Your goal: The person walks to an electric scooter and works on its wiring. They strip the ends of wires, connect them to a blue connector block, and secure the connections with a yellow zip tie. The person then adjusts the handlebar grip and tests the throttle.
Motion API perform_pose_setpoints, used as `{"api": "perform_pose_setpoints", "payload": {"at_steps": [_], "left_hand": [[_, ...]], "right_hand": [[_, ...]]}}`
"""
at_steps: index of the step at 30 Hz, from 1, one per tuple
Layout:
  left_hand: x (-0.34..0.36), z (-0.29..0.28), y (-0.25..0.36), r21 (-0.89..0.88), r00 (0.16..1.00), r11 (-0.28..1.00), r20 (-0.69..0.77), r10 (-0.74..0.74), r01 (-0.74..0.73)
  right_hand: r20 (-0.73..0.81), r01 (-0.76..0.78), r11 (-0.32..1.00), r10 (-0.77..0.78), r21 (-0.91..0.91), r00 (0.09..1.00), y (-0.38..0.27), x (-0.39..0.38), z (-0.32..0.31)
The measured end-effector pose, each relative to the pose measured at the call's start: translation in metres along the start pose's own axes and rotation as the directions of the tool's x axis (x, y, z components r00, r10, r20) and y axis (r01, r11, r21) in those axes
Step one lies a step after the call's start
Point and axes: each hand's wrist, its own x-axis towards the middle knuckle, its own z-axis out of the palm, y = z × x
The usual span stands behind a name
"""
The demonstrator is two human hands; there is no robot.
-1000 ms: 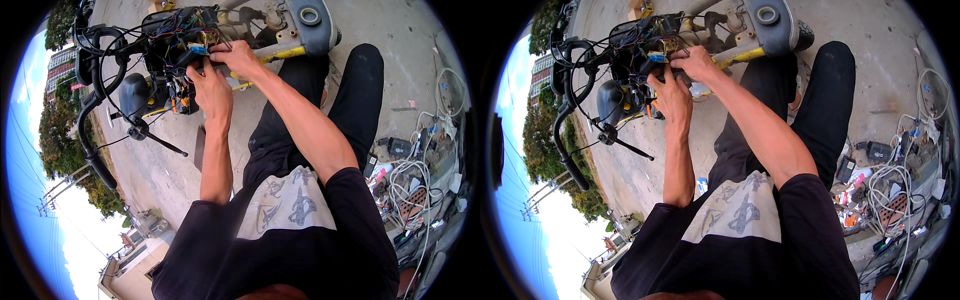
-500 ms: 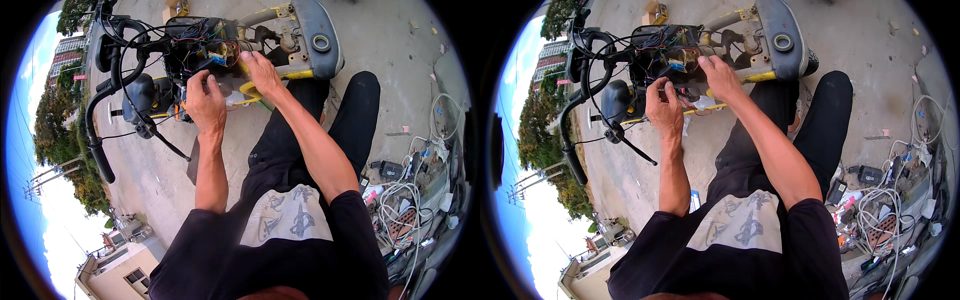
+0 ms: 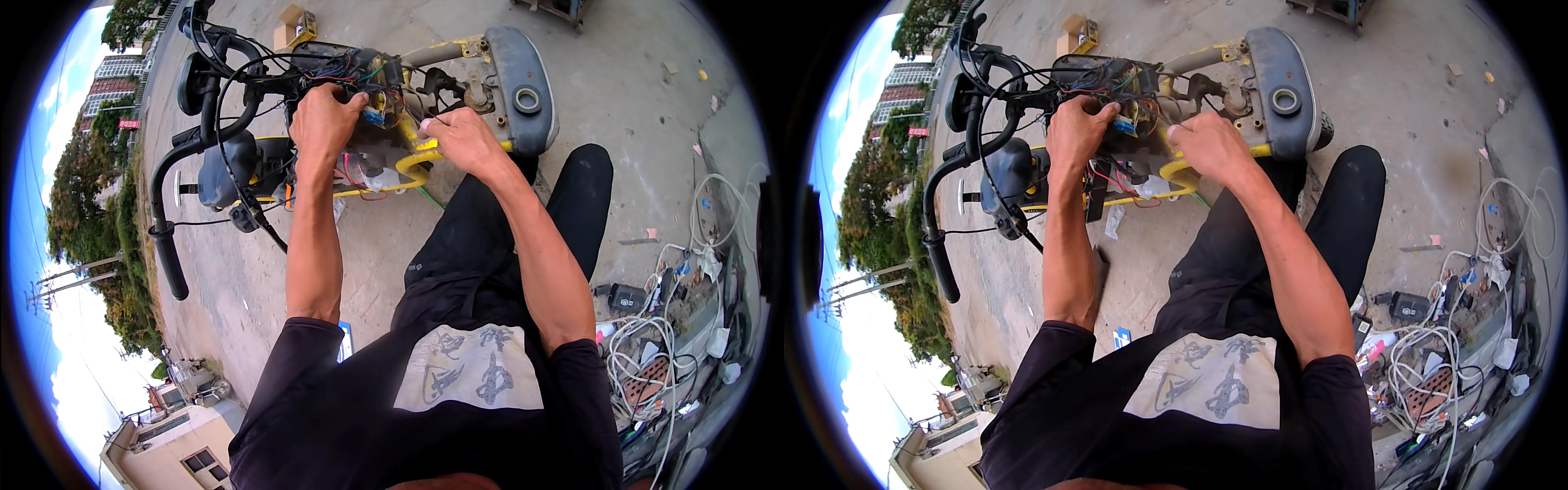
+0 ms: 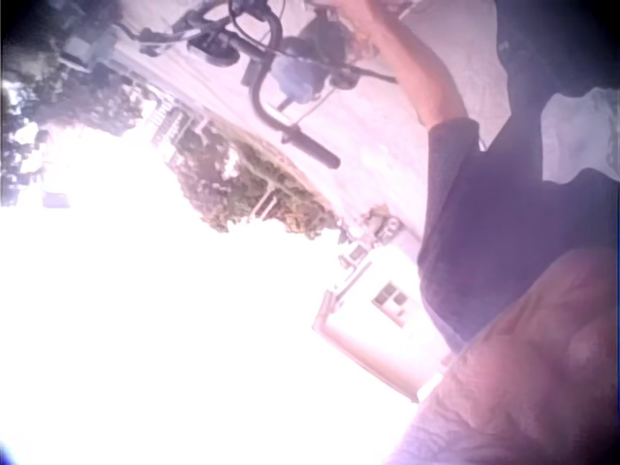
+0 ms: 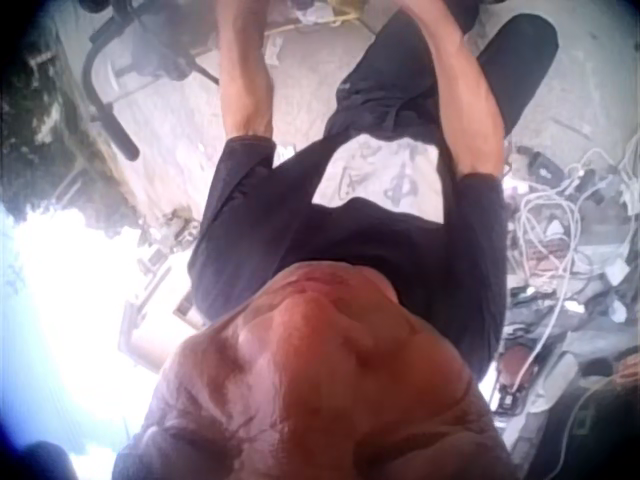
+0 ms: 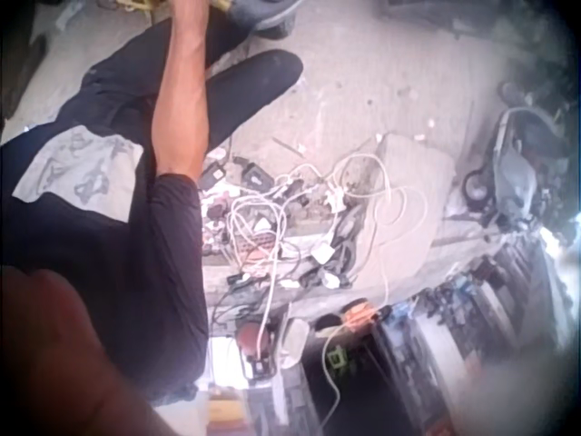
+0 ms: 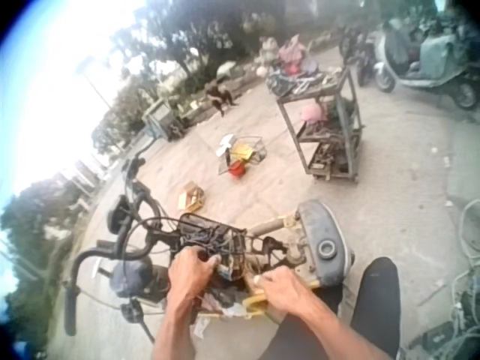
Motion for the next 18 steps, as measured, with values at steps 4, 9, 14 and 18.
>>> {"api": "perform_pose_setpoints", "payload": {"at_steps": [4,9,14,18], "left_hand": [[-0.001,0.008,-0.003,-0.079,0.999,0.997,-0.053,-0.001,-0.003],[0.001,0.015,-0.005,-0.09,0.997,0.996,-0.072,-0.004,-0.003],[0.003,0.018,-0.005,-0.061,0.996,0.998,-0.091,-0.02,0.015],[0.004,0.022,-0.003,-0.09,0.992,0.996,-0.127,-0.023,0.011]], "right_hand": [[0.237,-0.141,0.855,0.022,0.5,0.971,0.001,-0.007,-0.015],[0.271,-0.209,0.621,-0.006,0.756,0.963,0.003,-0.01,-0.013],[0.242,-0.182,0.624,-0.012,0.76,0.97,0.006,-0.009,-0.006],[0.228,-0.204,0.675,0.055,0.709,0.972,0.004,-0.012,-0.002]]}}
